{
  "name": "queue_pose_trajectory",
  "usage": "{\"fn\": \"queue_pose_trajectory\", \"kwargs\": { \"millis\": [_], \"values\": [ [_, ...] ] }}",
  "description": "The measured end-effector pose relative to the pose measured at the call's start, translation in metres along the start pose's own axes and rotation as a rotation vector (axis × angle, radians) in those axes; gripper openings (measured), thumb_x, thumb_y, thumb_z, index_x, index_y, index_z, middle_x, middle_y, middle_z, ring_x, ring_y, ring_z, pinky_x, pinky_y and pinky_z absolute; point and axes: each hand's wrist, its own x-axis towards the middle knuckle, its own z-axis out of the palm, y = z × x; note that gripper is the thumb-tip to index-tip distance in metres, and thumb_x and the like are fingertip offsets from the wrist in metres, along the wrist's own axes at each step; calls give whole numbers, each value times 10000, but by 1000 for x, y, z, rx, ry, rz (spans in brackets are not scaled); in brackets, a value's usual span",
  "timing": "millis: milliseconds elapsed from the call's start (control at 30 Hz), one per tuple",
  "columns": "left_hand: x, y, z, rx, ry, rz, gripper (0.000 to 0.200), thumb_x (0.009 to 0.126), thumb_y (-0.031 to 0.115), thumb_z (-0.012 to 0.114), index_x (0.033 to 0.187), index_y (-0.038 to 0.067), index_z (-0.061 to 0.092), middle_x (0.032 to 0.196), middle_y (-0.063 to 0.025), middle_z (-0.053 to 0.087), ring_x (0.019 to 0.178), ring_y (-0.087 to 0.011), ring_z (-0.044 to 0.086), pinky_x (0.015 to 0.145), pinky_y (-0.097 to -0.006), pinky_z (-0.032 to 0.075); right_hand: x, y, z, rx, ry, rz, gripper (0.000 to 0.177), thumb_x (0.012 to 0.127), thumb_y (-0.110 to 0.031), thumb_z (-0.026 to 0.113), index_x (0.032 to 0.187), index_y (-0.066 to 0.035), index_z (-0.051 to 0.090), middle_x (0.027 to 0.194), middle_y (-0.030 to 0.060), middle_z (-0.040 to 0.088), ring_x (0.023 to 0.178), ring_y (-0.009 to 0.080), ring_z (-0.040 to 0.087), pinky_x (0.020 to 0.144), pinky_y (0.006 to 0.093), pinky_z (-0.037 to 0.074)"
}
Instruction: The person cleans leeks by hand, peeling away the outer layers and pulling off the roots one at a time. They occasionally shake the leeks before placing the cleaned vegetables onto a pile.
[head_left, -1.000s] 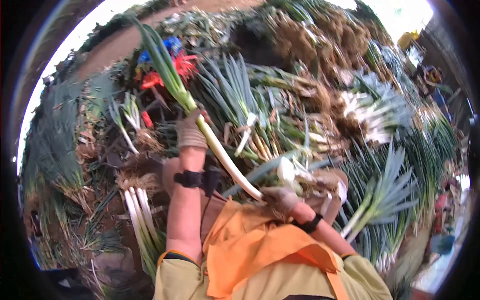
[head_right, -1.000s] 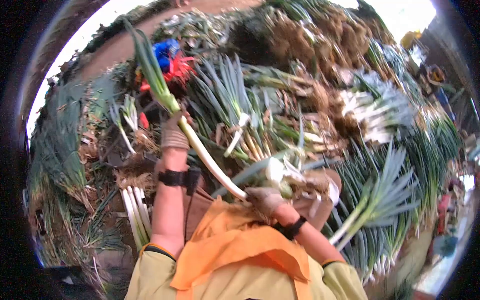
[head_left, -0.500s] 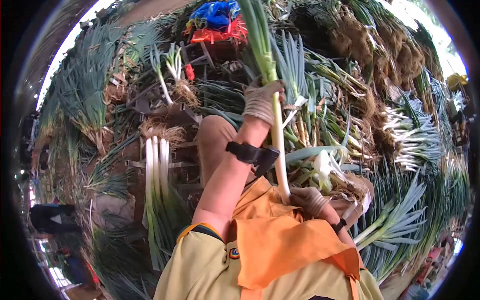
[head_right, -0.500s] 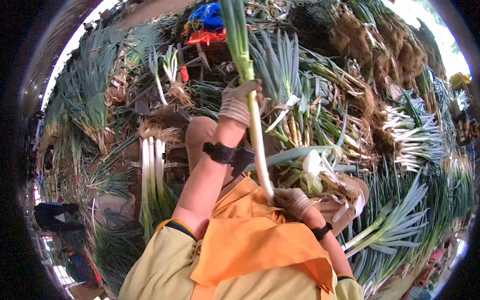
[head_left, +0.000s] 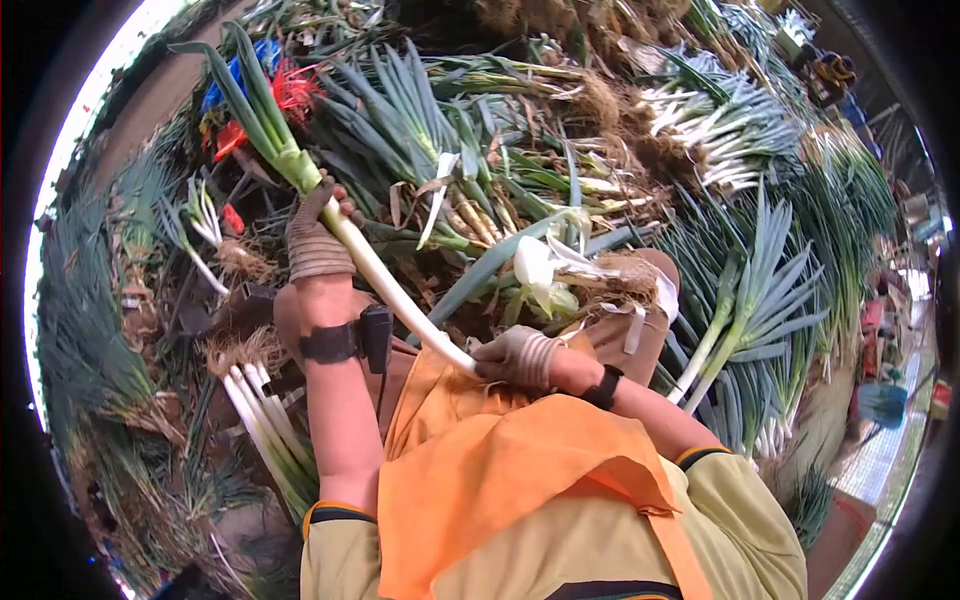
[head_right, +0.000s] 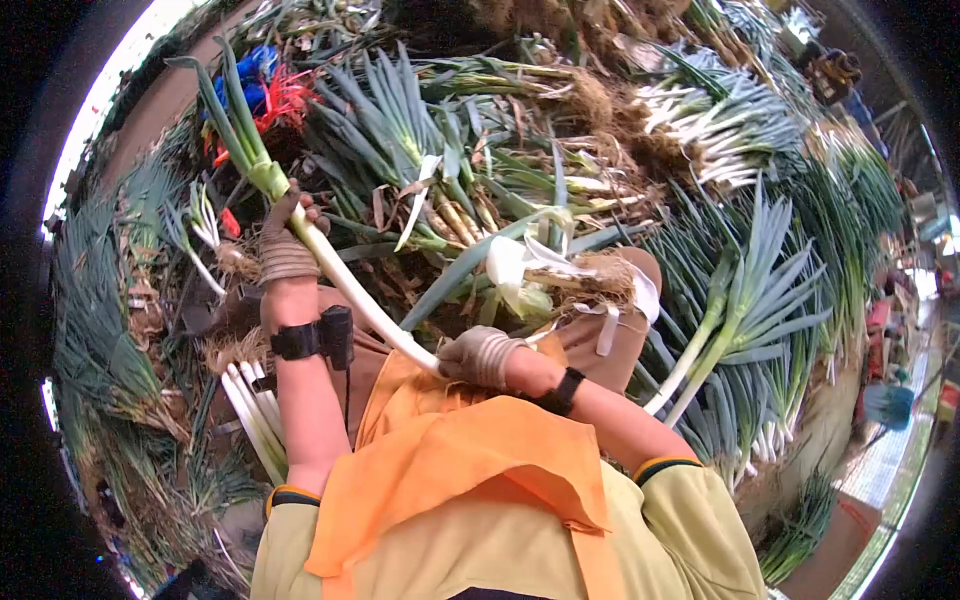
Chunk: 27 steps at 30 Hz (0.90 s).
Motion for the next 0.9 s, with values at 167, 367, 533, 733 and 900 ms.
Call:
{"fn": "queue_pose_trajectory", "kwargs": {
  "millis": [167,367,533,733,900],
  "values": [
    [-12,-12,0,382,-147,245,270,801,111,557,1056,57,483,773,-61,535,631,-137,529,577,-240,467,-2,-6,-1,-27,-20,23,205,734,-238,516,673,-51,573,630,173,528,544,316,517,531,366,430],
    [10,-9,1,-130,-502,-180,330,863,119,467,1156,-11,390,806,-102,480,664,-174,497,626,-291,468,16,35,32,-144,77,-44,192,674,-243,545,731,-80,629,682,133,592,607,303,576,551,366,451],
    [-4,-6,36,-253,-628,-144,353,840,125,501,1147,-11,393,799,-89,476,685,-150,440,627,-278,379,8,26,17,80,197,134,216,654,-234,525,779,-111,651,718,131,607,632,280,590,600,337,473],
    [7,67,69,-250,-741,-88,363,808,190,556,1118,31,457,774,-40,501,651,-119,483,624,-284,425,2,86,3,-170,410,467,243,682,-246,584,862,-91,638,801,177,600,681,286,591,630,342,469],
    [16,136,92,-199,-720,48,380,785,154,580,1103,-17,461,798,-52,511,621,-138,486,602,-262,433,-32,74,-41,494,396,70,341,751,-143,565,1078,-55,536,977,115,590,813,209,574,699,303,470]
  ]
}}
